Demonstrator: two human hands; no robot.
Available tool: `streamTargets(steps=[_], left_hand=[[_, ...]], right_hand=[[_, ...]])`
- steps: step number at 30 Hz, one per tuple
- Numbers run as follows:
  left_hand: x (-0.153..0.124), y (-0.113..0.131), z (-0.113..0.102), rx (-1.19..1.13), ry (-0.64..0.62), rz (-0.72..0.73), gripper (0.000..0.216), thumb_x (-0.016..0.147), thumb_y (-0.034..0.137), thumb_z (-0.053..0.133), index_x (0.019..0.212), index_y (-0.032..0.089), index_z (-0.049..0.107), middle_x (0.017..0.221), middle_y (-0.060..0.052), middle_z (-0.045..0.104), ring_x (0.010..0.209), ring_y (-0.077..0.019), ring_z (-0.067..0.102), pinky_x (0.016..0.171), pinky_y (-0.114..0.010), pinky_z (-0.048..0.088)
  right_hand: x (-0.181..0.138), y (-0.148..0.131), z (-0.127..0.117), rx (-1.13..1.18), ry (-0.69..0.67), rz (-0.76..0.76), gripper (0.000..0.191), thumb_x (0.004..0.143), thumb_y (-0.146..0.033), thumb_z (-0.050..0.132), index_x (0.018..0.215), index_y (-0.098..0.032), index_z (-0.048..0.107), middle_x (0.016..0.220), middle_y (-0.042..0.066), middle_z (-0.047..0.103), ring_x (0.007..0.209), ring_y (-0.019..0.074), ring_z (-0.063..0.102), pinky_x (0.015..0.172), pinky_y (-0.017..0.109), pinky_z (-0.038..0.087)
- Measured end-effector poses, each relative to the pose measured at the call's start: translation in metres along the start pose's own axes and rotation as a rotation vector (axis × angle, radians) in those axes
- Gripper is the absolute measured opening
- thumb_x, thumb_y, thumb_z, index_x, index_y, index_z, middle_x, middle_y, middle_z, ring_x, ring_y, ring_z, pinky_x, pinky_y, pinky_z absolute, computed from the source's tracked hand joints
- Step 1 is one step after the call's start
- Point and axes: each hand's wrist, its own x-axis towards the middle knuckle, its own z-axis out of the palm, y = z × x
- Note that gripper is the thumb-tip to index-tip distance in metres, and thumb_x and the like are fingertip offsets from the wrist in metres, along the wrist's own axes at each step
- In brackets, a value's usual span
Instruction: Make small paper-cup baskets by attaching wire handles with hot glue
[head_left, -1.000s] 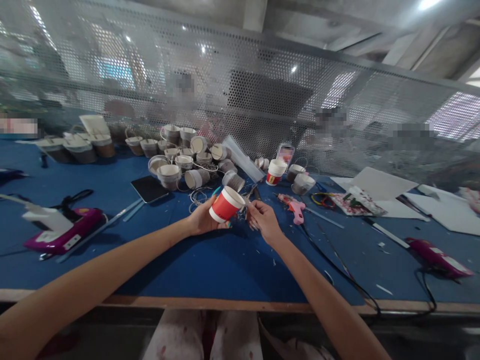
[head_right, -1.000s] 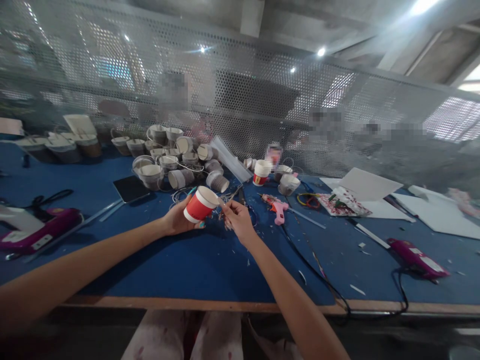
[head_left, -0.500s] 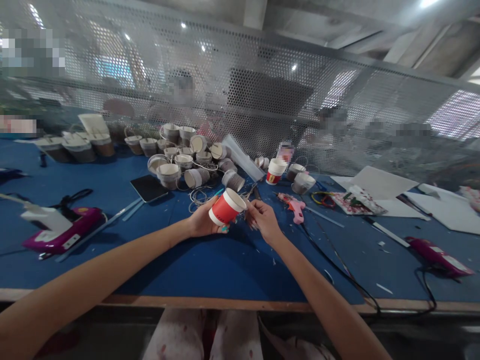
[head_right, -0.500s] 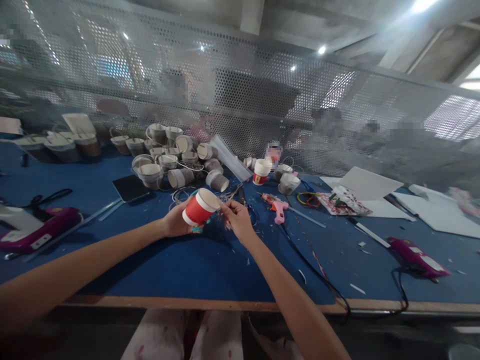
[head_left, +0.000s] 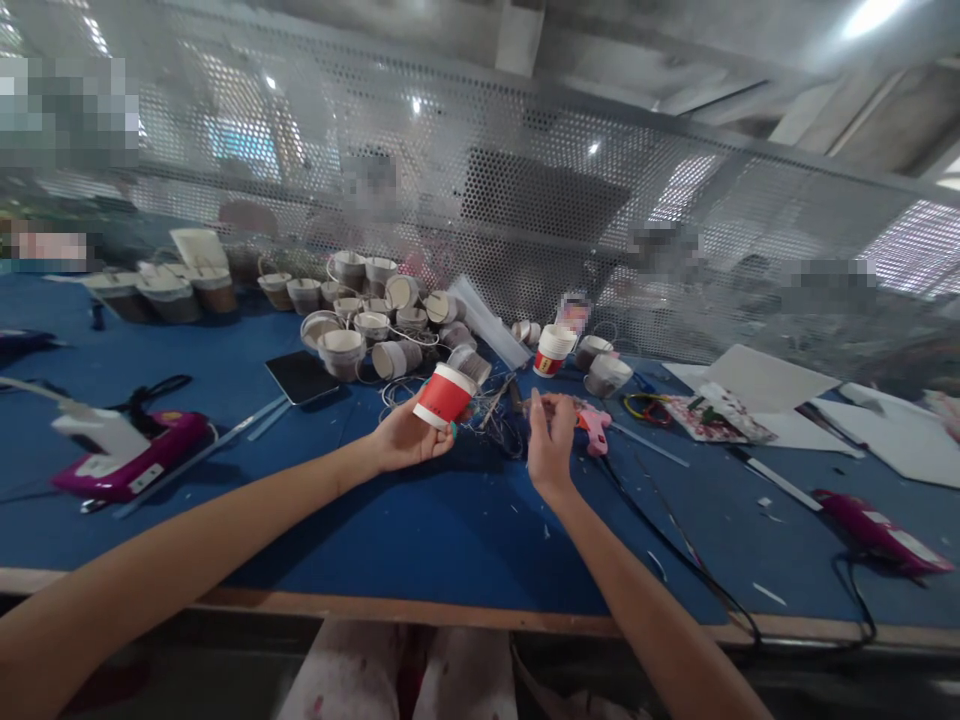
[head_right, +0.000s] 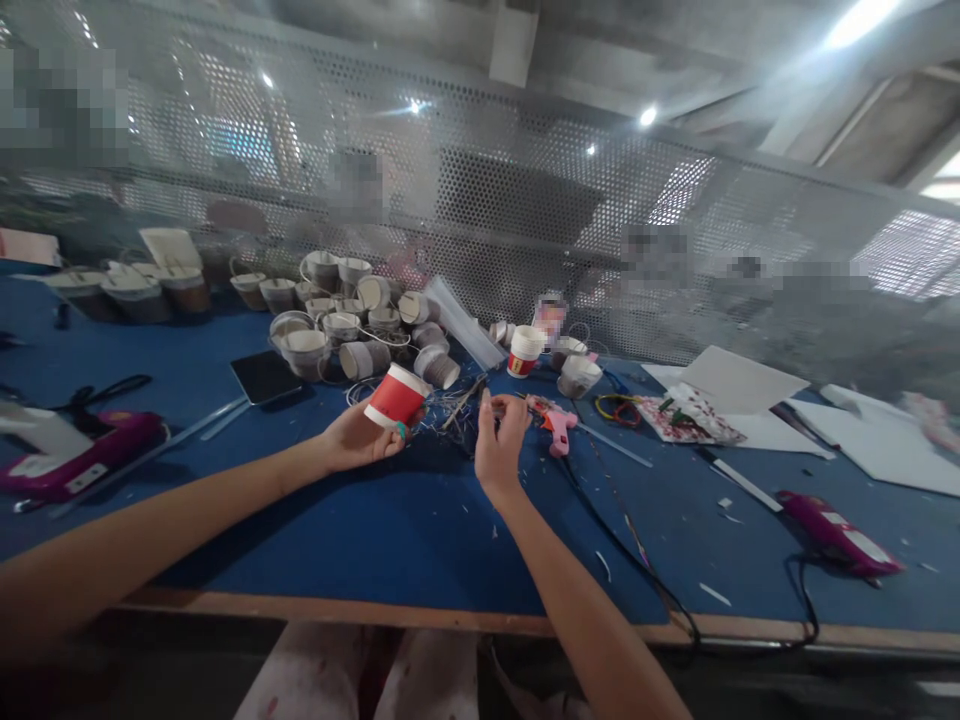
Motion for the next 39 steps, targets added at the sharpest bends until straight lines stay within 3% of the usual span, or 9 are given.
streamTargets(steps=[3,5,9,16,20,23,28,35,39], left_hand=[[0.001,-0.001,-0.001,0.042,0.002,-0.012,0.038,0.086,0.034,0.047,0.116,0.011,0.051,0.091,-0.010,0.068,0.071,-0.0141,0.064,0.074,-0.028,0.048],[0.002,-0.003,-0.002,0.062,-0.009,-0.021,0.036,0.086,0.034,0.047,0.111,0.009,0.054,0.091,-0.011,0.069,0.075,-0.0158,0.065,0.078,-0.029,0.047],[0.003,-0.004,-0.006,0.088,-0.042,-0.034,0.035,0.085,0.034,0.049,0.106,0.008,0.057,0.091,-0.012,0.069,0.086,-0.0201,0.065,0.085,-0.034,0.044],[0.004,-0.005,-0.002,0.144,0.149,0.084,0.031,0.088,0.030,0.043,0.103,0.010,0.061,0.090,-0.009,0.071,0.082,-0.0183,0.065,0.087,-0.036,0.045],[0.005,-0.005,-0.002,0.197,0.193,0.128,0.031,0.089,0.028,0.041,0.103,0.008,0.061,0.089,-0.011,0.070,0.082,-0.0187,0.065,0.087,-0.035,0.045],[0.006,-0.005,-0.005,0.190,0.152,0.138,0.038,0.090,0.035,0.039,0.110,0.009,0.057,0.095,-0.011,0.069,0.086,-0.0195,0.064,0.089,-0.037,0.044],[0.006,-0.005,-0.010,0.159,0.043,0.083,0.063,0.082,0.064,0.037,0.112,0.013,0.057,0.099,-0.011,0.068,0.095,-0.0228,0.061,0.090,-0.040,0.041],[0.007,-0.004,-0.018,0.274,0.048,0.150,0.036,0.083,0.043,0.055,0.104,0.015,0.061,0.098,-0.009,0.068,0.094,-0.0202,0.060,0.093,-0.039,0.037],[0.007,-0.004,-0.020,0.331,0.012,0.162,0.036,0.081,0.038,0.058,0.110,0.016,0.059,0.100,-0.009,0.068,0.096,-0.0209,0.061,0.092,-0.040,0.039]], right_hand=[[-0.005,-0.011,-0.005,-0.120,-0.128,-0.372,0.010,0.085,-0.025,0.048,0.091,-0.019,0.054,0.091,0.007,0.059,0.090,0.0199,0.053,0.087,0.039,0.036],[-0.010,-0.018,-0.007,-0.122,-0.287,-0.558,0.018,0.083,-0.020,0.048,0.099,-0.020,0.055,0.098,0.008,0.062,0.095,0.0204,0.055,0.090,0.040,0.035],[-0.015,-0.026,-0.006,-0.153,-0.502,-0.720,0.035,0.082,-0.017,0.048,0.116,-0.021,0.054,0.115,0.007,0.062,0.102,0.0197,0.055,0.091,0.037,0.038],[-0.014,-0.022,-0.004,-0.196,-0.557,-0.705,0.042,0.083,-0.018,0.049,0.125,-0.020,0.052,0.123,0.007,0.059,0.105,0.0198,0.052,0.092,0.038,0.038],[-0.015,-0.021,-0.002,-0.221,-0.561,-0.700,0.042,0.084,-0.020,0.049,0.126,-0.021,0.051,0.125,0.006,0.058,0.104,0.0198,0.051,0.092,0.038,0.039],[-0.016,-0.023,-0.001,-0.236,-0.582,-0.705,0.043,0.084,-0.020,0.048,0.127,-0.021,0.050,0.126,0.005,0.057,0.102,0.0199,0.051,0.091,0.038,0.040],[-0.015,-0.023,0.000,-0.250,-0.609,-0.680,0.045,0.085,-0.021,0.047,0.130,-0.021,0.047,0.132,0.004,0.052,0.103,0.0208,0.050,0.092,0.039,0.040],[-0.014,-0.022,-0.001,-0.217,-0.611,-0.663,0.042,0.085,-0.019,0.047,0.128,-0.020,0.048,0.129,0.006,0.054,0.104,0.0205,0.050,0.092,0.039,0.039],[-0.014,-0.022,-0.002,-0.226,-0.560,-0.675,0.044,0.085,-0.020,0.046,0.129,-0.021,0.046,0.129,0.008,0.053,0.109,0.0210,0.051,0.093,0.040,0.038]])
